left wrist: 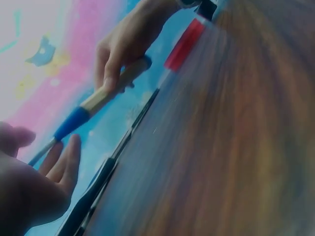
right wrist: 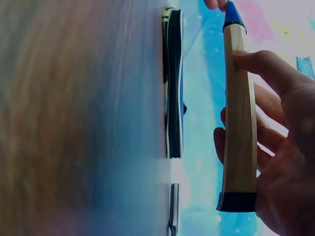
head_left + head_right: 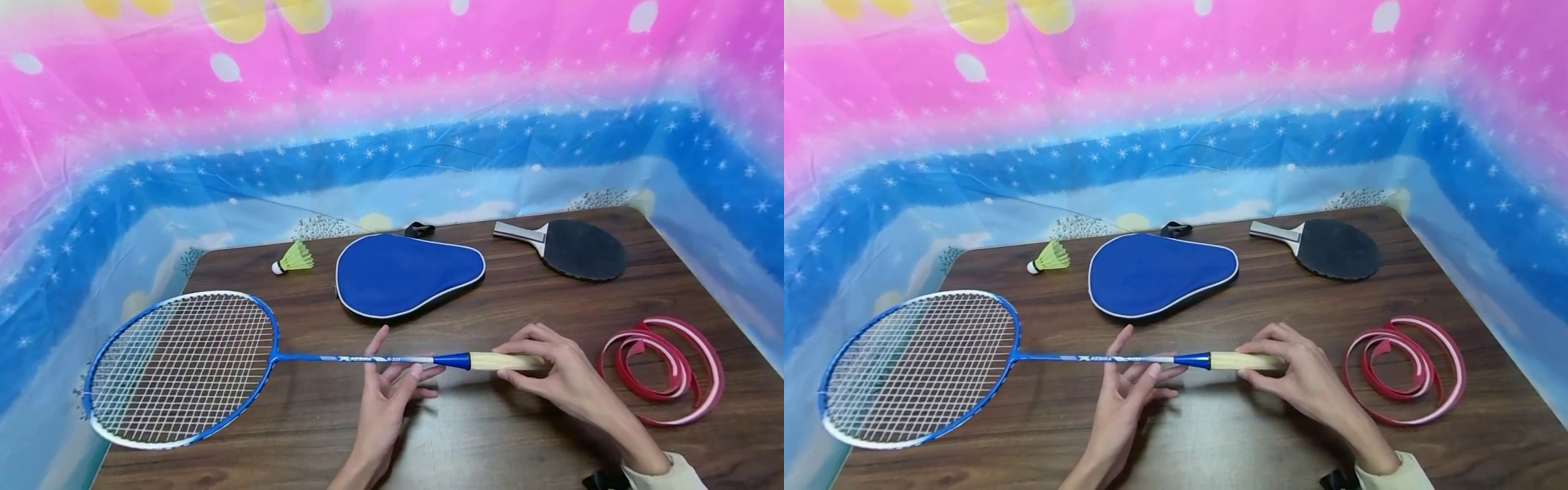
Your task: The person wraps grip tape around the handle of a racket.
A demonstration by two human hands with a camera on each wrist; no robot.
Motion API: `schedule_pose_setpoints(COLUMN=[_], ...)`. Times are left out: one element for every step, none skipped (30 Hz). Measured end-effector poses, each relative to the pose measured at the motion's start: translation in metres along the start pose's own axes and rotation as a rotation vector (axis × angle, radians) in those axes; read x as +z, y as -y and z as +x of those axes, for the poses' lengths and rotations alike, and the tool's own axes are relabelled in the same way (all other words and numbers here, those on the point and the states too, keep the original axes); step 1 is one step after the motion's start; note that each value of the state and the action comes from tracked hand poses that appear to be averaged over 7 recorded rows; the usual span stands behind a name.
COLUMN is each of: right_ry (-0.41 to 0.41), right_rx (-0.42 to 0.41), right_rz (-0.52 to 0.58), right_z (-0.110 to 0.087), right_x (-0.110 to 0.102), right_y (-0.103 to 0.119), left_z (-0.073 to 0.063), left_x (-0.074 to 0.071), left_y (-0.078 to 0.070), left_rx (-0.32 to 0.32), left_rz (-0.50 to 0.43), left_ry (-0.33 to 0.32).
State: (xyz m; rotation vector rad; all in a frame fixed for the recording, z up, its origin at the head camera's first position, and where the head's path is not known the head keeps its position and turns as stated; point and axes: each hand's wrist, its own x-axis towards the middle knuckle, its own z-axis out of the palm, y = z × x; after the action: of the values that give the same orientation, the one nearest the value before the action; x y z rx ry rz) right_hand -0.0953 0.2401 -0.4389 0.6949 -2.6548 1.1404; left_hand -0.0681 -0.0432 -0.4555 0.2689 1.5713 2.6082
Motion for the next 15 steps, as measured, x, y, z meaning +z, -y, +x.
schedule_pose_setpoints(right_ry=[0.001, 0.003, 0.005, 0.005, 0.005, 0.006, 0.007, 0.008, 0.01, 0.013, 0.019, 0.026, 0.033, 0.04, 0.05], right_rx=[-0.004, -0.008, -0.012, -0.014, -0.015, -0.013, -0.011, -0.005, 0.002, 0.009, 0.014, 0.017, 0.02, 0.023, 0.023], right_rz=[0.006, 0.014, 0.021, 0.026, 0.031, 0.034, 0.034, 0.036, 0.036, 0.038, 0.04, 0.043, 0.045, 0.05, 0.055], right_z=[0.0, 0.0, 0.0, 0.0, -0.001, -0.001, -0.001, -0.001, -0.001, -0.001, -0.001, -0.001, -0.001, 0.0, 0.0], right_x=[0.001, 0.002, 0.003, 0.004, 0.005, 0.005, 0.006, 0.006, 0.006, 0.006, 0.006, 0.006, 0.006, 0.006, 0.006], right_y=[0.0, 0.0, 0.001, 0.001, 0.001, 0.001, 0.001, 0.0, 0.0, 0.0, 0.0, 0.0, -0.001, -0.001, -0.002], left_z=[0.0, -0.001, -0.002, -0.003, -0.003, -0.004, -0.005, -0.006, -0.006, -0.006, -0.006, -0.006, -0.007, -0.007, -0.007], left_x=[0.003, 0.005, 0.007, 0.009, 0.011, 0.013, 0.014, 0.015, 0.016, 0.016, 0.016, 0.016, 0.015, 0.014, 0.013], left_y=[0.001, 0.003, 0.004, 0.005, 0.006, 0.007, 0.008, 0.009, 0.01, 0.01, 0.011, 0.011, 0.011, 0.011, 0.011], left_rx=[0.019, 0.041, 0.063, 0.085, 0.107, 0.13, 0.152, 0.173, 0.193, 0.203, 0.209, 0.21, 0.206, 0.2, 0.191], left_rz=[-0.011, -0.024, -0.033, -0.038, -0.042, -0.046, -0.05, -0.05, -0.05, -0.051, -0.051, -0.055, -0.058, -0.056, -0.059], left_ry=[-0.018, -0.035, -0.05, -0.064, -0.076, -0.084, -0.088, -0.088, -0.083, -0.08, -0.08, -0.08, -0.082, -0.087, -0.092])
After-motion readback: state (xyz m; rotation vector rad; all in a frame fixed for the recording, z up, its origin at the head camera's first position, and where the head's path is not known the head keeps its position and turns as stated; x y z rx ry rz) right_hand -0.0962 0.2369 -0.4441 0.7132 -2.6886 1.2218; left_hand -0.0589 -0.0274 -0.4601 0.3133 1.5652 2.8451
